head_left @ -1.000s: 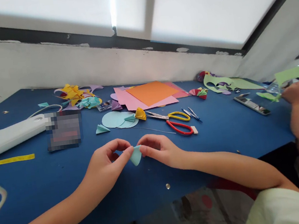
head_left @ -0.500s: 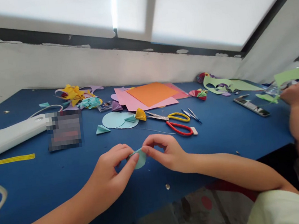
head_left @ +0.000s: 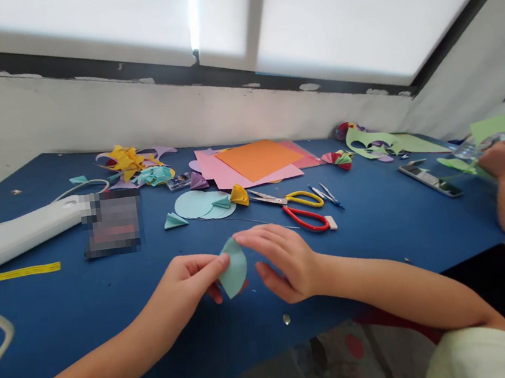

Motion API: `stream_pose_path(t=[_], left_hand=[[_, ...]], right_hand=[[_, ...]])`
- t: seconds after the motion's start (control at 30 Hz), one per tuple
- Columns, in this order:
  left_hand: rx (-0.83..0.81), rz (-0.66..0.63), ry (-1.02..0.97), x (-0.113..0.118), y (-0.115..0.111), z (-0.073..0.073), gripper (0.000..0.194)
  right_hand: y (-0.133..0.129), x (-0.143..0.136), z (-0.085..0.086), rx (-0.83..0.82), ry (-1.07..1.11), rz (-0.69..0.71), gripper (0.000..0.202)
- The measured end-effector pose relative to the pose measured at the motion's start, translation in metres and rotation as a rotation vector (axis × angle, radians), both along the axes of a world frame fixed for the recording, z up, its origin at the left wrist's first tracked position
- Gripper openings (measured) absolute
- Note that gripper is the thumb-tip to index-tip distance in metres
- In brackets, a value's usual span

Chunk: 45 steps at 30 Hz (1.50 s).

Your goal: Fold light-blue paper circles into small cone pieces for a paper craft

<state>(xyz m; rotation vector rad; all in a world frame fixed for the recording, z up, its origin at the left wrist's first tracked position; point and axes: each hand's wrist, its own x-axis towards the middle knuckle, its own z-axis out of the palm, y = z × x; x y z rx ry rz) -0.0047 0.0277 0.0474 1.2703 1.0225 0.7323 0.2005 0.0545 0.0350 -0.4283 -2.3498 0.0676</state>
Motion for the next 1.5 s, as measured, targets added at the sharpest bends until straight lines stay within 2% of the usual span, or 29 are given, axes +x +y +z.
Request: stream_pose_path(t=[0.07,0.1,0.23,0.37,0.43,0.63,0.7,0.8,0.87,1.0,1.2,1.37,1.5], left_hand=[[-0.067,0.109,-0.086,-0.002,0.001,0.000,0.031],[-0.102,0.137,-0.128,-0.002,0.000,-0.001,0.029],[-0.142,0.129,-0.183,-0.002,-0.005,-0.006,0.027],[-0.106,0.084,-0.133,0.000,-0.006,-0.009,0.026],[-0.069,0.067,-0.121,0.000,-0.006,-0.008,0.024],[0.298,0.080,0.152,0.000,-0.010,-0.008,0.026],[0.391,0.060,0.214,-0.001,-0.013,-0.009,0.027],[0.444,0.029,0.244,-0.001,-0.015,-0.010,0.028],[0.452,0.029,0.241,-0.001,-0.016,-0.008,0.027],[0.458,0.033,0.236,-0.001,-0.018,-0.005,0.026],[0.711,0.164,0.314,0.000,-0.017,-0.011,0.032],[0.738,0.201,0.333,0.002,-0.016,-0.014,0.026],[0.805,0.236,0.388,0.002,-0.017,-0.015,0.026]], right_hand=[[0.001,0.001,0.000,0.437,-0.089,0.023,0.029],[0.001,0.000,0.000,0.583,-0.135,0.041,0.025],[-0.003,-0.005,0.002,0.695,-0.249,0.014,0.012],[-0.006,-0.005,-0.003,0.891,-0.190,-0.036,0.017],[-0.006,-0.005,-0.007,0.787,-0.120,-0.040,0.020],[-0.008,-0.013,-0.009,0.012,0.107,-0.046,0.011],[-0.011,-0.015,-0.007,-0.168,0.192,-0.082,0.008],[-0.014,-0.017,-0.006,-0.359,0.263,-0.097,0.005],[-0.015,-0.017,-0.007,-0.415,0.288,-0.075,0.005],[-0.013,-0.016,-0.007,-0.424,0.335,-0.067,0.005],[-0.012,-0.016,-0.009,-0.466,0.394,-0.107,0.007],[-0.014,-0.014,-0.011,-0.587,0.438,-0.133,0.031],[-0.015,-0.012,-0.003,-0.562,0.291,-0.150,0.012]])
